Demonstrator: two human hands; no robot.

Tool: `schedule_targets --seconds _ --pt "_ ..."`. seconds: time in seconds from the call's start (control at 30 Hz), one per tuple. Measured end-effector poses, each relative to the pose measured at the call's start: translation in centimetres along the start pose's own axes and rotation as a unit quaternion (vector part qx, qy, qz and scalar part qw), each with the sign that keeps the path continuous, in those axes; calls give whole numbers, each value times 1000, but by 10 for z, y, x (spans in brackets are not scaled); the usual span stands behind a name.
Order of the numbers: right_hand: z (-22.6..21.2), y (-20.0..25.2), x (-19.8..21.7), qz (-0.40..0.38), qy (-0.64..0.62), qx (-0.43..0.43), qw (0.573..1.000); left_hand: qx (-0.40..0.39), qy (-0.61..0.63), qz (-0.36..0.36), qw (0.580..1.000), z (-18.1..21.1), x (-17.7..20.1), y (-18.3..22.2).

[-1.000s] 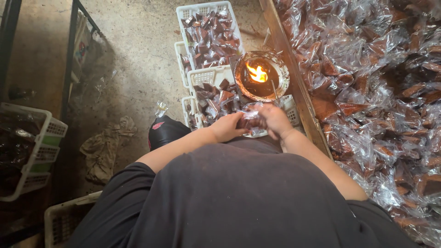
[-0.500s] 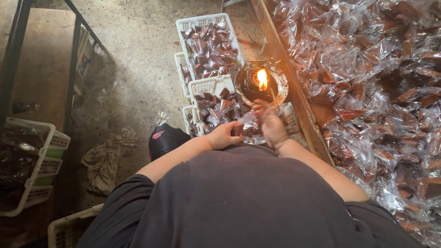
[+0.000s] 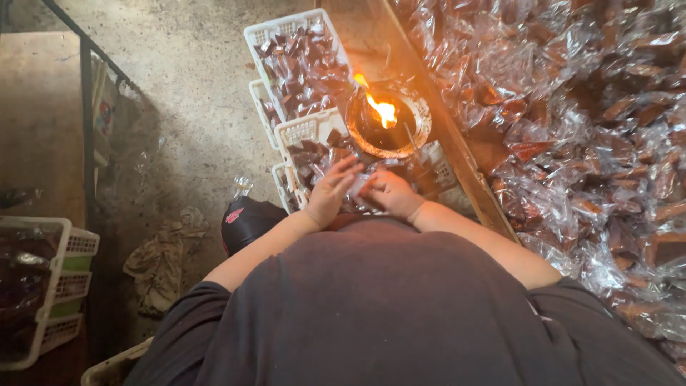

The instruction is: Sealing small plastic bags containing baked goods using a flame and organizing them into trays.

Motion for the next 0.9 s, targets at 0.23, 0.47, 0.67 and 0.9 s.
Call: schedule_targets --seconds 0.23,0.47,0.67,0.9 --pt "14 22 56 28 13 -254 967 75 11 139 987 -18 26 8" --pt "48 -11 75 120 -162 -337 920 116 -29 112 986 -31 24 9" --pt "-68 -10 100 109 -192 -354 909 200 -81 29 976 -45 24 17" --pt "-3 8 30 -43 -241 -237 940 253 -106 -36 961 -66 11 17"
Point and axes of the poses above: each hand's wrist, its own y-axis away from the middle knuckle, its own x-axis out of the back of the hand, z = x × y, the point moved 5 cm from there along -y, towards the middle knuckle, and after that the axes turned 12 degrees about y, right-handed, at the moved point
